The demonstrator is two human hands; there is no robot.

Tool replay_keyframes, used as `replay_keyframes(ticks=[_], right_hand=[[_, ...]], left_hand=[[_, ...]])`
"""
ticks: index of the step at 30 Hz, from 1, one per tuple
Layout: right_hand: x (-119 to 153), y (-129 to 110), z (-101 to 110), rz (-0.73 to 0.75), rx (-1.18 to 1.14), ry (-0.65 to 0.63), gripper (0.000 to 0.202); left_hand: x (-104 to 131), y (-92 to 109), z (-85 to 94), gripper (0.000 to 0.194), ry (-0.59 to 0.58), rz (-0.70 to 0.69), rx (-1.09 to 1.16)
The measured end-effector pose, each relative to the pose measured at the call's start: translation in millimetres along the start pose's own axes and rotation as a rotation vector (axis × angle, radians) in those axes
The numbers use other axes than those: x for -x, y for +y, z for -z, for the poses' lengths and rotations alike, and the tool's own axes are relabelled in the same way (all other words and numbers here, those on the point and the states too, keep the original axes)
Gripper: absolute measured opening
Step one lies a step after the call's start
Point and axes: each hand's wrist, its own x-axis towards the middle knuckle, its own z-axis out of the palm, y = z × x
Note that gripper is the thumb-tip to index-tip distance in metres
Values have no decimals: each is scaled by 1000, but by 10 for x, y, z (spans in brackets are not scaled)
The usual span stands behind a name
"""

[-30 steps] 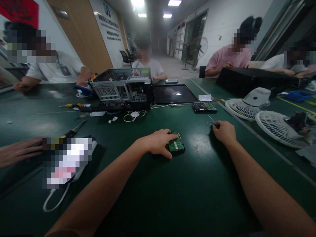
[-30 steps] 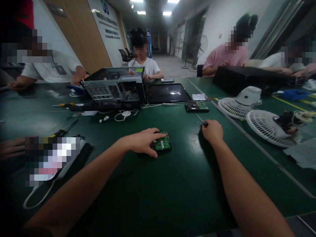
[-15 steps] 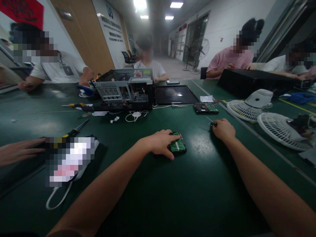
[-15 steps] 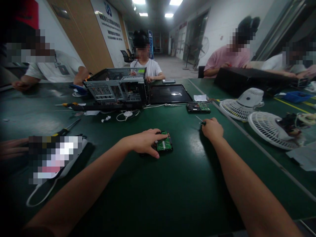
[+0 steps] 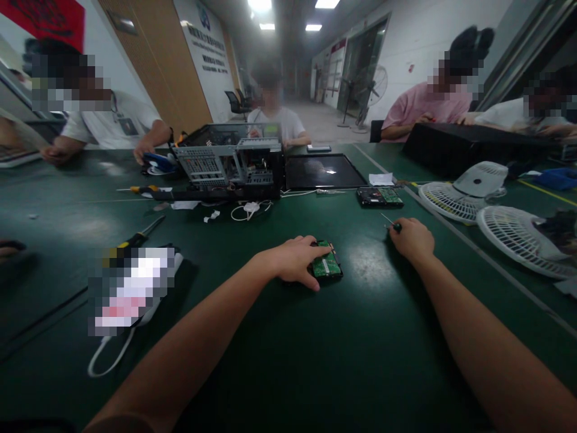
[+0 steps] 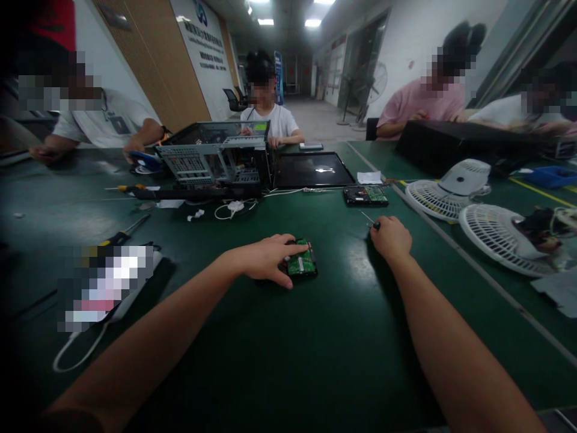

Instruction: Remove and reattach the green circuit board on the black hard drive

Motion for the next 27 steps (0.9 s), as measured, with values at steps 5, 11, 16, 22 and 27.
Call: replay_keyframes(ticks=[5, 11, 16, 22, 27], right_hand=[[5, 41, 35, -3, -41, 0, 38], [33, 123, 72, -23, -69, -17, 33], [58, 98, 86, -9, -39, -34, 37], [54, 52, 48, 12, -21, -46, 37], [47, 42, 45, -30, -41, -30, 36]], left_hand=[[-2, 3, 2, 106, -2, -1, -2], [-12, -25, -13, 107, -8, -11, 10], [-16, -35, -12, 109, -15, -13, 12], [-19, -24, -9, 109, -13, -15, -5], [-15, -31, -21, 108, -11, -14, -11]])
